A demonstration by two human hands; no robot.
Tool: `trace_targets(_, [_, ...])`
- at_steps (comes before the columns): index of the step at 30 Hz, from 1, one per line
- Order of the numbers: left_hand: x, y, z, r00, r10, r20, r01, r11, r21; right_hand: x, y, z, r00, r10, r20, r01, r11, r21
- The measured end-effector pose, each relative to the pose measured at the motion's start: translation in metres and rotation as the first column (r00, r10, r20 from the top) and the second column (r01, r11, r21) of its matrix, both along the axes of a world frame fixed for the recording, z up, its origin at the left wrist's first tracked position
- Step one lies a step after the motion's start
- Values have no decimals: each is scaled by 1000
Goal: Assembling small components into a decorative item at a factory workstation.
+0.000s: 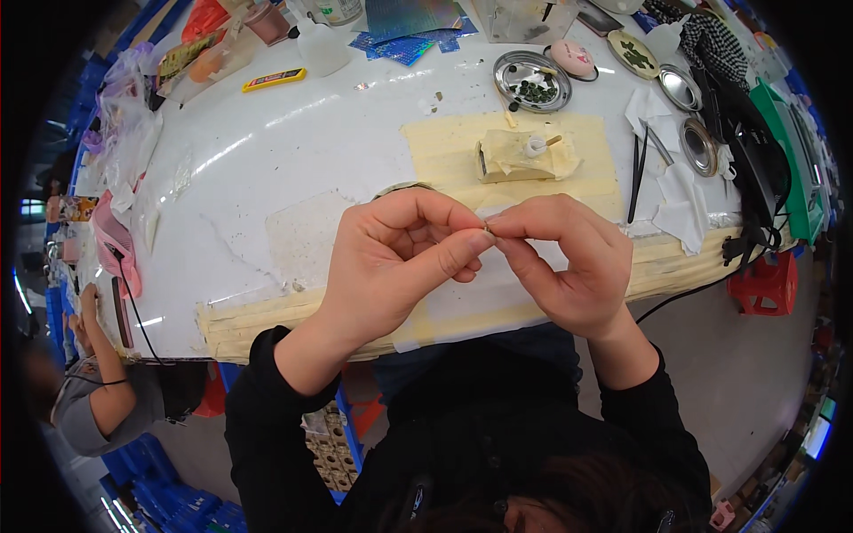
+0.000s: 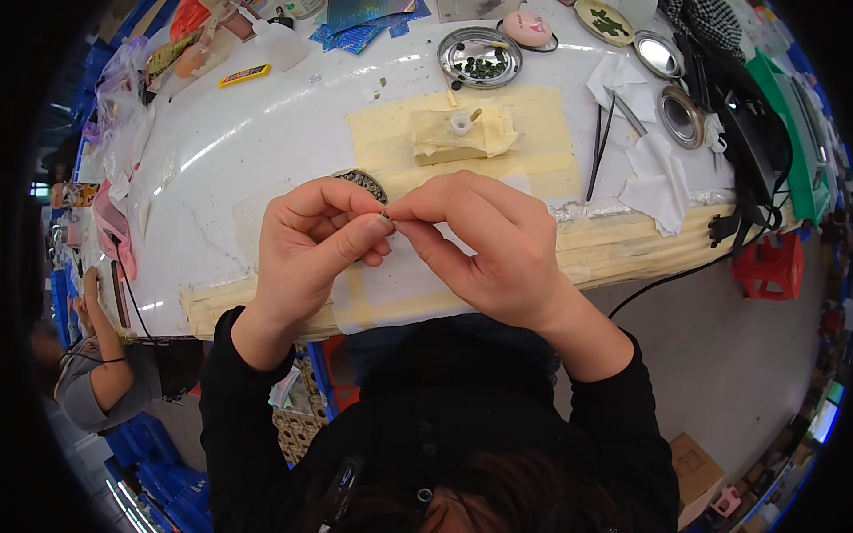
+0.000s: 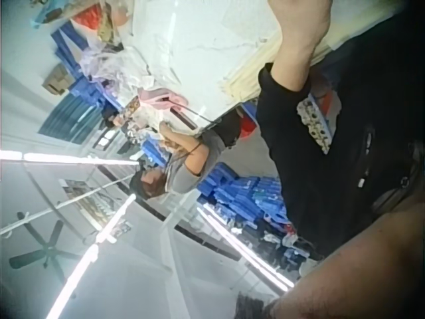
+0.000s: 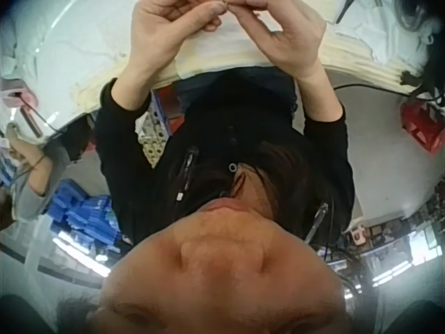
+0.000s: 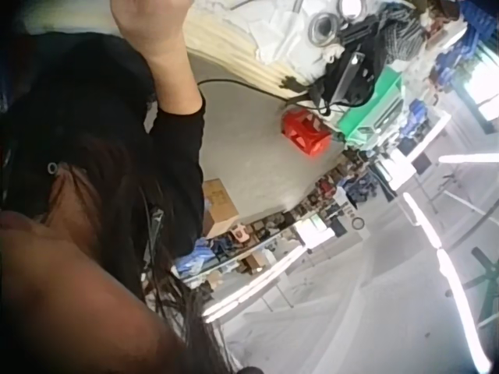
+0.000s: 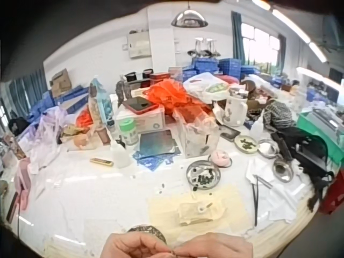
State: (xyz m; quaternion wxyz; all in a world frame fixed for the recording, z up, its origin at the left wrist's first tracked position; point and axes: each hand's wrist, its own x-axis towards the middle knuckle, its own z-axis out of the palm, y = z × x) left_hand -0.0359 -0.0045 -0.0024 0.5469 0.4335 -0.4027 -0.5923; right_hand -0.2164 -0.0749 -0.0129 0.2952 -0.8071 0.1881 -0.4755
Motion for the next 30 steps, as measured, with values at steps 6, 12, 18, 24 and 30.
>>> trace_targets(6, [-5,3,3,998,25,66,-24,1000,-11,-4,-7,0,999,-15,-44,9,991,-130])
trace_targets(12, [-2,2,2,994,-14,107,13,1000,9,-4,-6,0,1000,16,-23,-17,999,-36])
trace_targets(18, [-1,1,3,999,-25,29,24,998,60,-4,-5,0,999,31,-25,-31,1000,-3])
trace_targets(24, [3,-2,2,991,-92,-96,105,984,145,-5,-6,0,998,66,-23,-66,998,7])
trace_targets(30, [7,-4,2,980,-146,-136,169,968,184,-4,-8,-3,996,74,-52,-77,995,-57])
